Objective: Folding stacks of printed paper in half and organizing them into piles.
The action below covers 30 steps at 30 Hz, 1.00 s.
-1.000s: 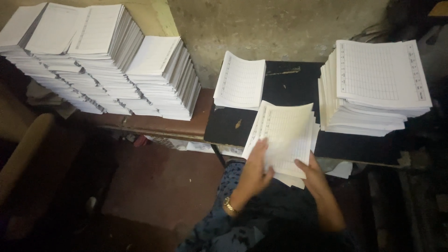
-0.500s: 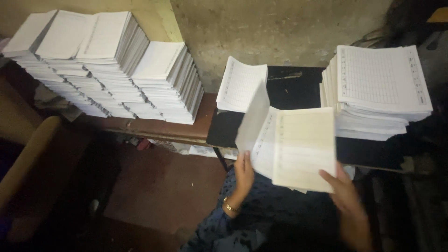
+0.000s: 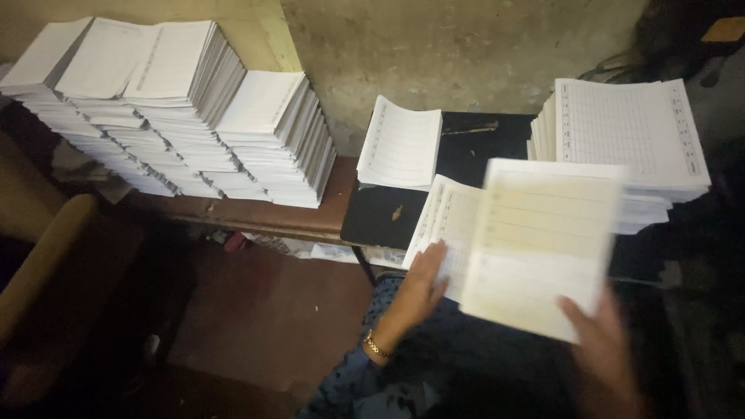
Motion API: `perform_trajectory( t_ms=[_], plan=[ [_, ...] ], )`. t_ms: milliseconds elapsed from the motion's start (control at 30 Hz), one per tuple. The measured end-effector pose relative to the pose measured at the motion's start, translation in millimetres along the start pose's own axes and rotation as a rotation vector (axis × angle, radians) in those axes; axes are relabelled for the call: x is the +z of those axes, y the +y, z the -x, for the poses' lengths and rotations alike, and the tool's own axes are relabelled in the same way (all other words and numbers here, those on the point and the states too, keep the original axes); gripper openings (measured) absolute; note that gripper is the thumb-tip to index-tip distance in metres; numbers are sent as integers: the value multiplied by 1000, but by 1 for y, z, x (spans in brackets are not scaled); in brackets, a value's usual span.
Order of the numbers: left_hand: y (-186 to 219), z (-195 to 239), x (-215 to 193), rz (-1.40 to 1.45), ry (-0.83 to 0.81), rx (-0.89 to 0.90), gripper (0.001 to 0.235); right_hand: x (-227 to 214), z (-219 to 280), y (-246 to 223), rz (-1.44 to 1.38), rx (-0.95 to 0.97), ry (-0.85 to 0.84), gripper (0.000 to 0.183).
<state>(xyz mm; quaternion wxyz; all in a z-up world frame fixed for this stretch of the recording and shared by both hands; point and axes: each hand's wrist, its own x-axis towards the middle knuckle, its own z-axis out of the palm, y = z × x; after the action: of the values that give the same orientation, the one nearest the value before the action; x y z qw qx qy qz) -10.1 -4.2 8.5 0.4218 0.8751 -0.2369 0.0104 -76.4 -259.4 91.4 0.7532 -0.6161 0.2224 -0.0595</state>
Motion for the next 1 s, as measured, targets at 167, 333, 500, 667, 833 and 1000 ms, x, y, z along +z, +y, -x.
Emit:
perform_trajectory(
  t_ms=[167, 333, 500, 667, 833, 1000],
  plan=[
    [-7, -1, 3, 321, 351, 74, 50, 33, -77, 105, 95, -83, -165, 72],
    [-14, 1, 18, 38, 202, 260, 60, 44, -81, 115, -26, 0, -236, 75],
    [-13, -5, 15, 44, 130, 123, 40, 39, -98, 115, -33, 115, -270, 80],
    [-10, -6, 16, -8, 129, 159, 19, 32, -101, 113, -132, 209, -281, 68],
    [-2, -5, 23, -79, 296, 172, 21, 30, -100, 114, -139, 240, -305, 72],
    [-38, -1, 61, 59, 601, -33, 19, 41, -82, 95, -54, 169, -282, 77]
  ],
)
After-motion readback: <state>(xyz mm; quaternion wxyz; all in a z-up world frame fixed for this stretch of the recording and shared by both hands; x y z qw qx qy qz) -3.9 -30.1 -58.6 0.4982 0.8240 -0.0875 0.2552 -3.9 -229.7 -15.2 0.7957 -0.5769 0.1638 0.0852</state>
